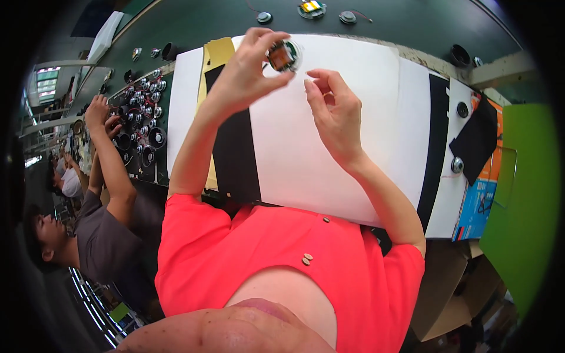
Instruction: The person assembles small electronic components by hand, combining circular circuit boards with batteries and wiring.
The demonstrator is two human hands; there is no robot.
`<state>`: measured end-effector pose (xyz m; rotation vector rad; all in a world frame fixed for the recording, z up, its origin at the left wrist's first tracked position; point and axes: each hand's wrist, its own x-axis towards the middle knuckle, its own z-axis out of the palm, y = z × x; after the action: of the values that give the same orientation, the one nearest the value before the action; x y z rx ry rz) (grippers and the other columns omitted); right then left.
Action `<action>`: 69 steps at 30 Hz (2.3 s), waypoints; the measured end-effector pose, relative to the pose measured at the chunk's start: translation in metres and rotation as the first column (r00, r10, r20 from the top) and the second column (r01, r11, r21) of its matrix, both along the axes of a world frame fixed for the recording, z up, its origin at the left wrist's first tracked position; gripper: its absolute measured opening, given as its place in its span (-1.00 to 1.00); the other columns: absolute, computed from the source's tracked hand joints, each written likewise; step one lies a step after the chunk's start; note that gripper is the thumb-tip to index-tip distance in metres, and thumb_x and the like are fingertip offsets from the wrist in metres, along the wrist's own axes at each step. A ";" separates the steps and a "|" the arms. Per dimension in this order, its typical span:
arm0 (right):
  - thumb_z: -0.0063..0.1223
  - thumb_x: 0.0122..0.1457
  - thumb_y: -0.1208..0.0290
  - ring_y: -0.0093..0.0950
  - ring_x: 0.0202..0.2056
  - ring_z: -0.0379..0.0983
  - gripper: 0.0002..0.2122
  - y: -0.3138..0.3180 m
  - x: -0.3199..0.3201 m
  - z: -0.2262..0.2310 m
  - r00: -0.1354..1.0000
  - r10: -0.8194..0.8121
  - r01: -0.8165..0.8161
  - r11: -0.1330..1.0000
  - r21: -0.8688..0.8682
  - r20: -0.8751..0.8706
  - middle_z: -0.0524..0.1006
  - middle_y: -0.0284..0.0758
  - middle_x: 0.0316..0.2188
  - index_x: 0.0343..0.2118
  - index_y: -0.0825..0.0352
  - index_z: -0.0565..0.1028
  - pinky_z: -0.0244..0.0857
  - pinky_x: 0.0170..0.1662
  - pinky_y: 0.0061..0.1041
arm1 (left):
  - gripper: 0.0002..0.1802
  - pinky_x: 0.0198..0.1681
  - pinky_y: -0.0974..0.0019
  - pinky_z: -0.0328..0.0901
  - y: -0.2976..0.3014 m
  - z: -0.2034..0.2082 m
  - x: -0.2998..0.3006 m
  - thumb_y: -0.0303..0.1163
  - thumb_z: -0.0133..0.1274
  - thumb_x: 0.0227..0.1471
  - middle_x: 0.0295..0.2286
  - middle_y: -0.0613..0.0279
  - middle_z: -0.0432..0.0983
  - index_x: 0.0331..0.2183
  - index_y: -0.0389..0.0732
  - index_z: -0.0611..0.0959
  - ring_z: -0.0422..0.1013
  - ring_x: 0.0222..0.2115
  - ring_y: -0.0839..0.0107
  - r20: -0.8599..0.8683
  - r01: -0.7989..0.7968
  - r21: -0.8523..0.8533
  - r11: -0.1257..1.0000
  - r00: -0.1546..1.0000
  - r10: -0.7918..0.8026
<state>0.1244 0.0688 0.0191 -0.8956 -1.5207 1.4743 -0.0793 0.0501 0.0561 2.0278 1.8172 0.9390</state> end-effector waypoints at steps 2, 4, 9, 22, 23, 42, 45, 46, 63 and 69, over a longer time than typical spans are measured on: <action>0.13 0.32 0.47 -0.63 -0.41 0.50 -0.88 0.002 0.009 -0.002 0.998 -0.061 0.054 0.982 0.180 0.034 0.59 -0.35 -0.41 -0.18 0.40 0.51 0.41 -0.33 -0.58 | -0.39 -0.03 0.24 0.46 -0.015 -0.001 0.037 -0.37 0.33 -0.03 -0.09 0.05 0.45 0.05 -0.32 0.50 0.53 -0.17 0.23 -0.018 0.014 -0.022 1.000 1.000 -0.015; 0.14 0.32 0.48 -0.63 -0.41 0.50 -0.89 0.001 0.019 -0.009 0.993 -0.097 0.084 0.981 0.175 0.071 0.58 -0.35 -0.42 -0.20 0.40 0.49 0.41 -0.32 -0.58 | -0.38 -0.17 0.30 0.49 -0.019 -0.006 0.056 -0.39 0.32 -0.02 -0.09 0.04 0.48 0.07 -0.31 0.49 0.55 -0.16 0.26 0.055 0.007 -0.074 0.997 0.998 -0.003; 0.15 0.31 0.49 -0.63 -0.41 0.49 -0.89 -0.007 0.031 -0.023 0.984 -0.165 0.159 0.984 0.079 0.074 0.57 -0.36 -0.42 -0.22 0.41 0.49 0.41 -0.31 -0.58 | -0.38 -0.33 0.37 0.53 -0.026 -0.026 0.078 -0.48 0.30 -0.01 -0.09 0.05 0.48 0.11 -0.30 0.49 0.56 -0.16 0.30 0.299 0.079 -0.119 0.990 0.953 -0.040; 0.16 0.31 0.48 -0.66 -0.34 0.52 -0.89 -0.017 0.024 -0.028 0.996 -0.060 0.050 0.987 -0.155 -0.060 0.61 -0.38 -0.36 -0.20 0.41 0.60 0.40 -0.28 -0.64 | -0.41 -0.17 0.30 0.59 -0.052 -0.053 0.076 -0.60 0.14 0.14 -0.02 -0.01 0.45 0.21 -0.30 0.44 0.55 -0.11 0.23 0.427 0.108 -0.173 0.979 0.904 -0.025; 0.16 0.32 0.47 -0.67 -0.33 0.52 -0.88 -0.016 0.025 -0.028 0.997 -0.039 0.027 0.985 -0.171 -0.069 0.61 -0.38 -0.35 -0.20 0.41 0.60 0.39 -0.27 -0.66 | -0.41 -0.18 0.31 0.59 -0.052 -0.053 0.075 -0.61 0.14 0.14 -0.03 0.01 0.46 0.20 -0.29 0.45 0.55 -0.11 0.24 0.418 0.106 -0.160 0.982 0.908 -0.030; 0.10 0.35 0.42 -0.64 -0.29 0.53 -0.84 -0.009 0.029 -0.027 0.998 0.063 -0.061 0.984 -0.168 0.007 0.62 -0.38 -0.35 -0.22 0.44 0.56 0.41 -0.19 -0.62 | -0.47 -0.27 0.42 0.56 -0.055 -0.064 0.074 -0.64 0.19 0.08 -0.04 0.15 0.56 0.11 -0.14 0.62 0.58 -0.13 0.39 0.537 0.030 -0.049 0.998 0.844 0.001; 0.10 0.36 0.42 -0.66 -0.31 0.51 -0.85 -0.012 0.028 -0.029 0.999 0.040 -0.042 0.984 -0.171 -0.014 0.61 -0.40 -0.36 -0.23 0.43 0.55 0.39 -0.20 -0.63 | -0.47 -0.26 0.40 0.57 -0.055 -0.066 0.075 -0.64 0.19 0.08 -0.03 0.13 0.56 0.11 -0.13 0.62 0.58 -0.14 0.39 0.536 0.030 -0.042 0.999 0.844 -0.003; 0.10 0.36 0.42 -0.66 -0.31 0.51 -0.85 -0.012 0.027 -0.030 0.999 0.039 -0.041 0.984 -0.171 -0.014 0.61 -0.40 -0.36 -0.23 0.43 0.55 0.39 -0.20 -0.63 | -0.47 -0.26 0.39 0.57 -0.055 -0.066 0.076 -0.64 0.19 0.08 -0.03 0.13 0.56 0.11 -0.13 0.62 0.58 -0.14 0.38 0.536 0.026 -0.048 0.999 0.844 0.004; 0.03 0.41 0.40 -0.69 -0.25 0.37 -0.85 -0.005 0.035 -0.035 0.967 0.063 -0.086 0.993 0.085 0.247 0.52 -0.43 -0.29 -0.17 0.40 0.48 0.25 -0.15 -0.68 | -0.47 -0.21 0.30 0.55 -0.054 -0.072 0.072 -0.62 0.18 0.06 -0.19 0.06 0.66 0.11 -0.28 0.55 0.61 -0.19 0.29 0.538 -0.025 -0.024 0.999 0.842 0.034; 0.06 0.35 0.40 -0.46 -0.22 0.47 -0.85 -0.004 0.036 -0.029 0.965 0.089 -0.104 0.993 0.051 0.247 0.49 -0.26 -0.25 -0.20 0.40 0.49 0.37 -0.09 -0.48 | -0.52 -0.15 0.32 0.53 -0.055 -0.073 0.073 -0.63 0.15 0.09 -0.17 0.09 0.66 0.08 -0.28 0.57 0.62 -0.19 0.35 0.671 -0.030 -0.090 0.995 0.737 0.083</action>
<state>0.1601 0.0649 -0.0104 -1.0068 -1.8046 1.4145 -0.0059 -0.0052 -0.0166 1.3115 1.4630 1.3747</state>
